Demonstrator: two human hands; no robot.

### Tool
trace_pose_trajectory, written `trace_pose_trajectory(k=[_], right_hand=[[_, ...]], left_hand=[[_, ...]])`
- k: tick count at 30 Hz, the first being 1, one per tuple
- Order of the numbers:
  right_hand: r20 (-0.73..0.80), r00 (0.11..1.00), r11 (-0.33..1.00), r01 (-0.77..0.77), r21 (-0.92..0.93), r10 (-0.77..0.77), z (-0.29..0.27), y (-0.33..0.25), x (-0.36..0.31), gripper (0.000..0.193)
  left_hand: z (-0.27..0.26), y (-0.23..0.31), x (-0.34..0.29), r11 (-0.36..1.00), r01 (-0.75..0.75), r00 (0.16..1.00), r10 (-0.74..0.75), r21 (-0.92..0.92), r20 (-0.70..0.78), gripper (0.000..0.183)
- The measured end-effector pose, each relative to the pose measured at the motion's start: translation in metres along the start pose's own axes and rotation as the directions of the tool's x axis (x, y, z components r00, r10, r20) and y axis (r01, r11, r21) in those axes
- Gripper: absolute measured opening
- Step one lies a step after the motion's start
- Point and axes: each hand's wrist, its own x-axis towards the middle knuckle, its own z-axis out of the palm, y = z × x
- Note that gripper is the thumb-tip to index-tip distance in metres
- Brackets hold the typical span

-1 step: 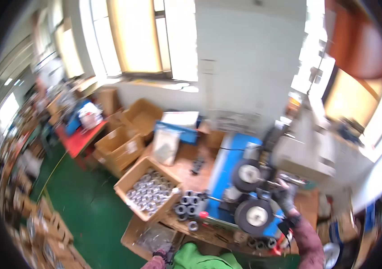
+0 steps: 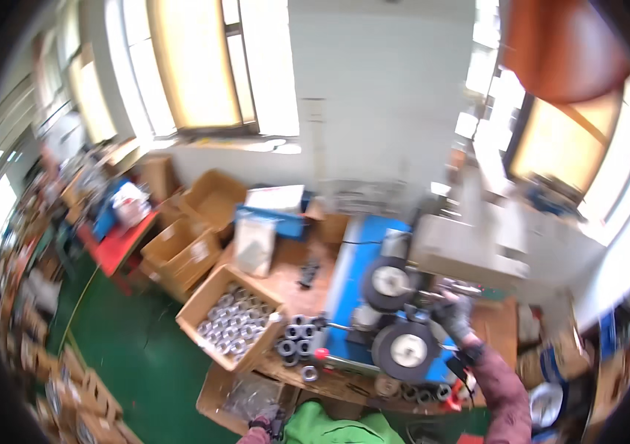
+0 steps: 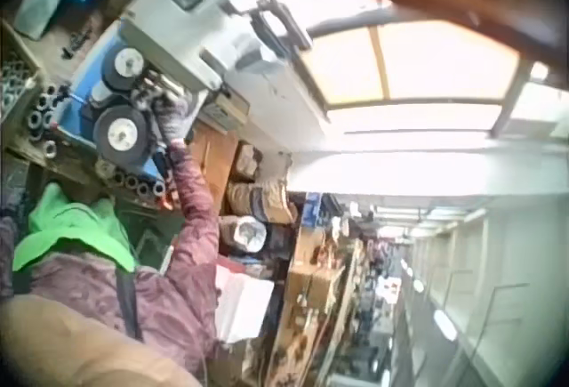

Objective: Operating a specialized machine to apply seals or tape to cylindrical metal components and then packing the finished parts into cardboard boxes.

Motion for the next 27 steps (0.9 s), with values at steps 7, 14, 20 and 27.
trace_pose_trajectory(k=[7, 14, 20, 27], right_hand=[[-0.332, 0.932, 0.989, 0.123, -0.087, -0.146, -0.034, 0.004, -0.007, 0.014], [-0.289, 0.947, 0.989, 0.123, -0.077, -0.14, -0.022, 0.002, -0.01, 0.018], [-0.251, 0.964, 0.994, 0.075, -0.073, -0.092, -0.021, 0.016, -0.014, 0.016], [-0.214, 0.974, 0.997, 0.068, -0.022, -0.071, -0.013, 0.011, -0.013, 0.018]], left_hand=[[0.012, 0.015, 0.001, 0.86, -0.243, 0.97, 0.209, 0.449, 0.125, 0.026], [0.052, 0.013, -0.034, 0.918, -0.192, 0.976, 0.214, 0.346, -0.025, 0.022], [0.127, 0.05, -0.073, 0.923, 0.134, 0.983, -0.171, -0.36, -0.074, 0.021], [0.123, 0.024, -0.074, 0.992, -0.064, 0.992, 0.051, -0.107, -0.118, 0.022]])
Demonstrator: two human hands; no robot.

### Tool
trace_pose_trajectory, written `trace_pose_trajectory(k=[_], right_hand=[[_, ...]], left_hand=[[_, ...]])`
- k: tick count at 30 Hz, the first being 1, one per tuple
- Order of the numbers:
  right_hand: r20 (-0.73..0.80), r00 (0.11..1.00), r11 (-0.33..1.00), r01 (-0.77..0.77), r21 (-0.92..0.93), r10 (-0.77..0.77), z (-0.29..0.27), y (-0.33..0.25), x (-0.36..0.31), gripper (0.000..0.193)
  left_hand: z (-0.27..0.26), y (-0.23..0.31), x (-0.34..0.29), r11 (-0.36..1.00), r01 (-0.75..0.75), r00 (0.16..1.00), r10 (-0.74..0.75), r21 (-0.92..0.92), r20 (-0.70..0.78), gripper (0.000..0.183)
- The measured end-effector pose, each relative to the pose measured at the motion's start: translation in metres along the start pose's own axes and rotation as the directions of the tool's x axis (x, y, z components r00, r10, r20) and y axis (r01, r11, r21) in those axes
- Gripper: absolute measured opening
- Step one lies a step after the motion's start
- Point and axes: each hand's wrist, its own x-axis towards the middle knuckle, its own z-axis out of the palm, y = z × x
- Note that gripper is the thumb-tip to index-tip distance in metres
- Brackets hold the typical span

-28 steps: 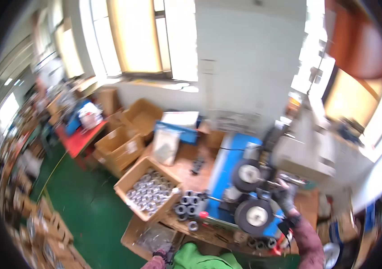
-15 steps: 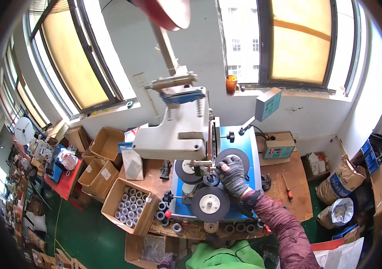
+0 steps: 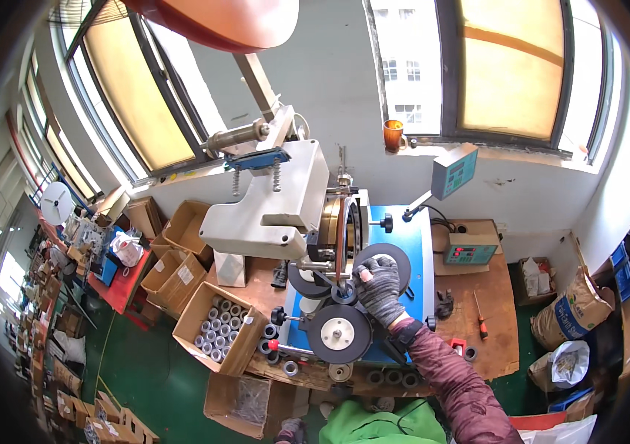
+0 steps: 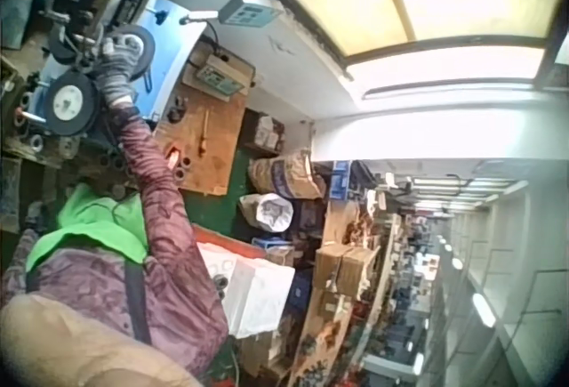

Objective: Operating a specialized machine to apply seals or tape to cylindrical metal components and then packing the finished parts into cardboard boxes.

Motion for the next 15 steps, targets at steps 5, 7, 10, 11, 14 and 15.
trace_pose_trajectory(k=[5, 7, 10, 11, 14, 15], right_hand=[[-0.038, 0.999, 0.998, -0.016, -0.058, 0.014, -0.014, 0.015, -0.003, 0.016], [-0.044, 0.999, 1.0, 0.007, 0.006, -0.007, -0.008, -0.005, 0.005, 0.015], [-0.012, 1.0, 1.0, -0.001, 0.001, 0.001, -0.006, -0.001, 0.001, 0.016], [-0.022, 1.0, 1.0, -0.002, -0.003, 0.001, -0.005, 0.002, -0.001, 0.016], [-0.031, 0.999, 1.0, 0.006, -0.001, -0.006, 0.0, 0.003, -0.002, 0.018], [-0.025, 1.0, 1.0, 0.007, -0.006, -0.007, 0.0, 0.003, -0.002, 0.019]], left_hand=[[0.02, 0.037, 0.009, 0.98, -0.061, 0.995, 0.043, 0.19, 0.094, 0.023], [-0.01, -0.002, 0.032, 0.398, -0.389, 0.901, 0.353, 0.831, 0.253, 0.033], [0.013, -0.002, 0.051, 0.991, 0.074, 0.997, -0.075, 0.108, 0.007, 0.031], [0.015, -0.001, 0.053, 0.942, 0.03, 0.996, -0.057, 0.334, 0.07, 0.031], [0.013, -0.002, 0.053, 0.601, -0.24, 0.971, 0.139, 0.762, 0.196, 0.03], [0.013, -0.007, 0.048, 0.472, -0.371, 0.916, 0.327, 0.8, 0.232, 0.029]])
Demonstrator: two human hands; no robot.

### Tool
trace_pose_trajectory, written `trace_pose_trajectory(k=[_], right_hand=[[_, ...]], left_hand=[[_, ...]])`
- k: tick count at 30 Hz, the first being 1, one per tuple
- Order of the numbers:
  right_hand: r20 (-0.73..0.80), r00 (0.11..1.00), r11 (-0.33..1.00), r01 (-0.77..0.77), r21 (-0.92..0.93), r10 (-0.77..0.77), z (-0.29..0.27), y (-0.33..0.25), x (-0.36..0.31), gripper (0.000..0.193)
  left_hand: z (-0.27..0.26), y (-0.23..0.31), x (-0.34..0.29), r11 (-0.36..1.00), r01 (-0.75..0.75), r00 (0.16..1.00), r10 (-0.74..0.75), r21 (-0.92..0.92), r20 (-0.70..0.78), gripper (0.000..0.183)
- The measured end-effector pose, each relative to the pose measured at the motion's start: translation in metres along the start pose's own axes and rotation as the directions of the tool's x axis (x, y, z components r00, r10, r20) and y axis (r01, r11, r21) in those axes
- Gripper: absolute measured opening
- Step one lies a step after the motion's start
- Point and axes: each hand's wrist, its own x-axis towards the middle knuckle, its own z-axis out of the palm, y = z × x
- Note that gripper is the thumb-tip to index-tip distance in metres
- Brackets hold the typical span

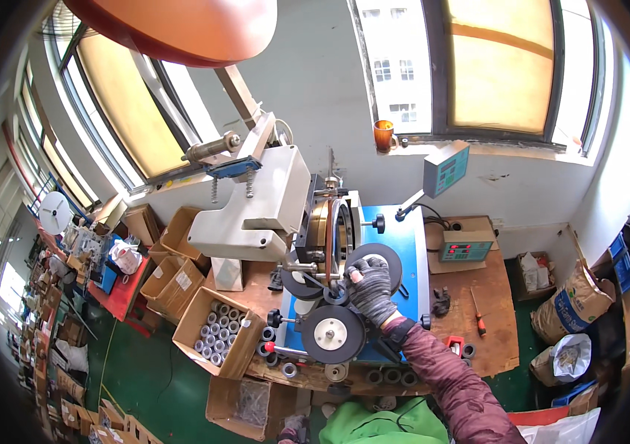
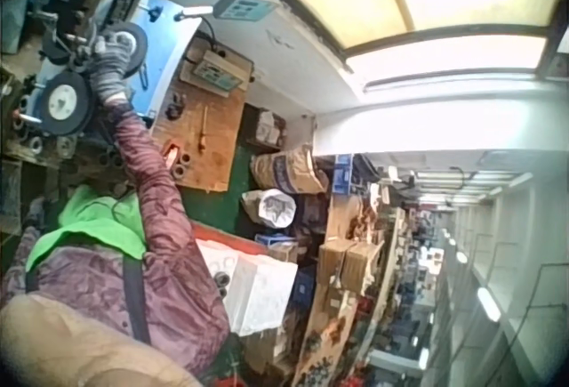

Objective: Operating a specialized machine to apply seals or tape to cylindrical metal components and then packing the finished parts into cardboard boxes.

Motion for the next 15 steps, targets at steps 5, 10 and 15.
trace_pose_trajectory(k=[5, 10, 15], right_hand=[[0.02, 1.0, 0.998, -0.006, -0.067, 0.007, -0.009, 0.013, -0.004, 0.019], [-0.029, 0.999, 0.999, 0.036, -0.02, -0.036, -0.006, 0.003, 0.001, 0.016], [0.035, 0.999, 1.0, 0.005, 0.001, -0.005, -0.007, 0.0, 0.001, 0.016]], left_hand=[[-0.015, 0.037, -0.011, 0.828, 0.306, 0.951, -0.248, -0.469, 0.184, 0.022], [0.008, 0.004, 0.001, 0.983, 0.173, 0.957, -0.15, -0.07, 0.248, 0.029], [0.019, 0.012, 0.005, 0.826, 0.435, 0.89, -0.332, -0.36, 0.313, 0.029]])
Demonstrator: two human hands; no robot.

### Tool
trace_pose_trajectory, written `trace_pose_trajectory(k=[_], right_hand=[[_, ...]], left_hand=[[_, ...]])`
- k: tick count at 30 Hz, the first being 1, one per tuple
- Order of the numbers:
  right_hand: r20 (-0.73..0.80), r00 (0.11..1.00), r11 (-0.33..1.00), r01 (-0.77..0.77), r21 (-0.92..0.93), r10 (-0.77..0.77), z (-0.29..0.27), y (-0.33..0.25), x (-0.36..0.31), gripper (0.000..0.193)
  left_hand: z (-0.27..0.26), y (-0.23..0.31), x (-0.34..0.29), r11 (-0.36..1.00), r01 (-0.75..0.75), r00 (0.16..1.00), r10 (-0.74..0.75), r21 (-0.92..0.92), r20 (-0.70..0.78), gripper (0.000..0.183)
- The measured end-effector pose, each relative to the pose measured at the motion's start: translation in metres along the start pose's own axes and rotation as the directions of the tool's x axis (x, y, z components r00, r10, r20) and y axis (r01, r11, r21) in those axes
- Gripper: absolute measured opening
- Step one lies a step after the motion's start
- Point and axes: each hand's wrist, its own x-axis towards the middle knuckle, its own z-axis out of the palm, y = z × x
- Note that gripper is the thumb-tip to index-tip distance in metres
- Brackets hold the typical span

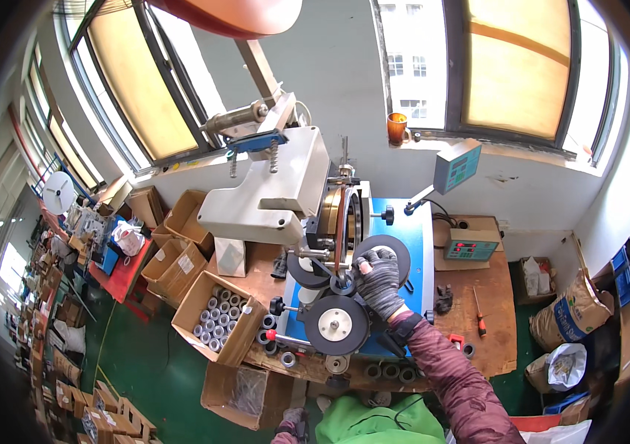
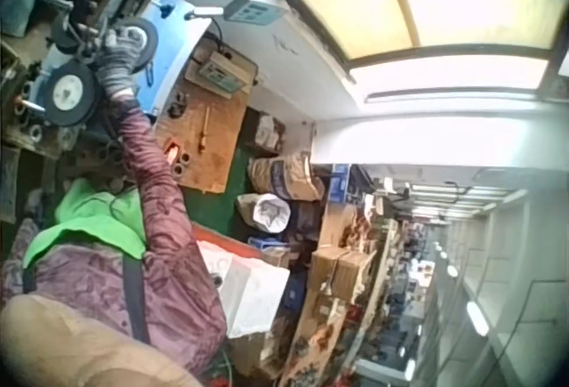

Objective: Operating a specialized machine to apply seals or tape to cylindrical metal components and then packing the finished parts into cardboard boxes.

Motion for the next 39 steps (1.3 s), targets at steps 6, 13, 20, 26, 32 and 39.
trace_pose_trajectory(k=[6, 13, 20, 26, 32, 39], right_hand=[[-0.061, 0.998, 0.998, 0.038, 0.054, -0.034, -0.001, -0.013, 0.008, 0.012], [0.113, 0.974, 0.768, -0.222, 0.601, 0.194, -0.026, 0.021, -0.009, 0.013], [0.273, 0.857, 0.817, -0.505, 0.277, 0.437, -0.088, 0.02, -0.077, 0.007], [0.35, 0.613, 0.656, -0.755, -0.005, 0.708, -0.139, 0.04, -0.245, 0.004], [0.413, 0.434, 0.532, -0.831, -0.159, 0.801, -0.127, -0.058, -0.302, 0.004], [0.785, 0.446, 0.652, -0.755, 0.071, 0.43, -0.024, -0.195, -0.232, 0.018]], left_hand=[[-0.023, -0.003, -0.025, 0.963, -0.227, 0.951, 0.252, 0.146, -0.181, 0.024], [-0.085, 0.079, -0.049, 0.902, -0.326, 0.825, 0.125, -0.283, -0.551, 0.029], [-0.139, 0.098, -0.044, 0.88, -0.375, 0.639, 0.472, 0.29, -0.607, 0.035], [-0.142, 0.104, 0.032, 0.495, -0.377, 0.317, 0.863, 0.783, -0.393, 0.031], [-0.16, 0.101, 0.052, 0.409, -0.526, 0.376, 0.898, 0.745, -0.228, 0.024], [-0.19, 0.091, -0.036, 0.398, -0.026, 0.853, 0.487, -0.917, 0.188, 0.044]])
